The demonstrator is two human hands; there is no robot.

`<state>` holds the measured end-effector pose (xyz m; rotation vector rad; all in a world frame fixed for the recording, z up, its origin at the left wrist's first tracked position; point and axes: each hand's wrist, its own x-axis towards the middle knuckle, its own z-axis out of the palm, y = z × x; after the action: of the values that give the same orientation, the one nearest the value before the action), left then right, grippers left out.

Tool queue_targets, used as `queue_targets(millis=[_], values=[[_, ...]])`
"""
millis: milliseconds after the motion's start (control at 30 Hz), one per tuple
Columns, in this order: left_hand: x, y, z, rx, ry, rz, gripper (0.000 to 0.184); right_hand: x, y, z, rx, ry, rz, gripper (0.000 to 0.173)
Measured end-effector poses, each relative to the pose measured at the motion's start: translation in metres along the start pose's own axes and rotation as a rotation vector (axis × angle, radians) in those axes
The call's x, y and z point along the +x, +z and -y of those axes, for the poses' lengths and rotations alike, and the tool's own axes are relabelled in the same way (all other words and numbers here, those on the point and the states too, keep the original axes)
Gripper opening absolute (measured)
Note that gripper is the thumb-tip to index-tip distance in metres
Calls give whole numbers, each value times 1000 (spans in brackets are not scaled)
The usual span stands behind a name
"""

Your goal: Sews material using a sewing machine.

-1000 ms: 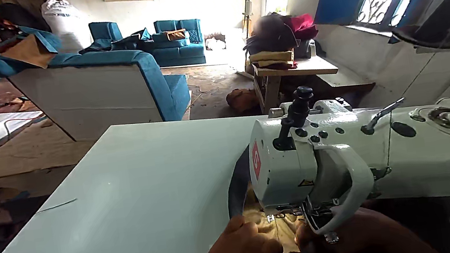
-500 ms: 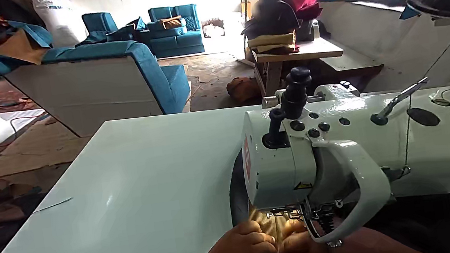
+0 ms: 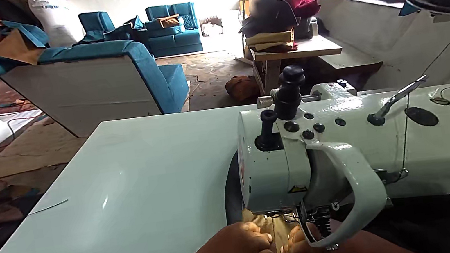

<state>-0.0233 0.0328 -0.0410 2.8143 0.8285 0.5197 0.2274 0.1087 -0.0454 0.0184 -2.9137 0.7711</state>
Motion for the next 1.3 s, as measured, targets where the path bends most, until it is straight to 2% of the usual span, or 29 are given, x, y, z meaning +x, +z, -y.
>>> queue_targets(millis=[100, 367, 500, 633, 767, 900, 1000, 1167, 1300], values=[[0, -1, 0, -19, -8, 29, 11, 3, -6, 5, 192, 227, 69, 24], [-1, 5, -9, 74, -71, -14, 16, 1, -9, 3, 63, 151, 81, 20], [0, 10, -8, 190, -107, -104, 18, 5, -18, 6, 173, 423, 146, 33], [3, 12, -5, 290, -156, -196, 16, 6, -23, 8, 103, 495, 166, 33], [3, 14, 0, 347, -156, -251, 17, 4, -21, 2, -17, 441, 170, 22], [3, 16, 1, 396, -168, -282, 17, 8, -36, 15, 77, 540, 151, 22], [1, 18, 1, 387, -187, -250, 9, 4, -29, 13, 62, 513, 91, 24], [-1, 20, -1, 278, -145, -144, 15, 1, -16, 4, -119, 294, 86, 24], [1, 18, -3, 189, -81, -106, 20, 2, -9, -2, -85, 213, 18, 27]])
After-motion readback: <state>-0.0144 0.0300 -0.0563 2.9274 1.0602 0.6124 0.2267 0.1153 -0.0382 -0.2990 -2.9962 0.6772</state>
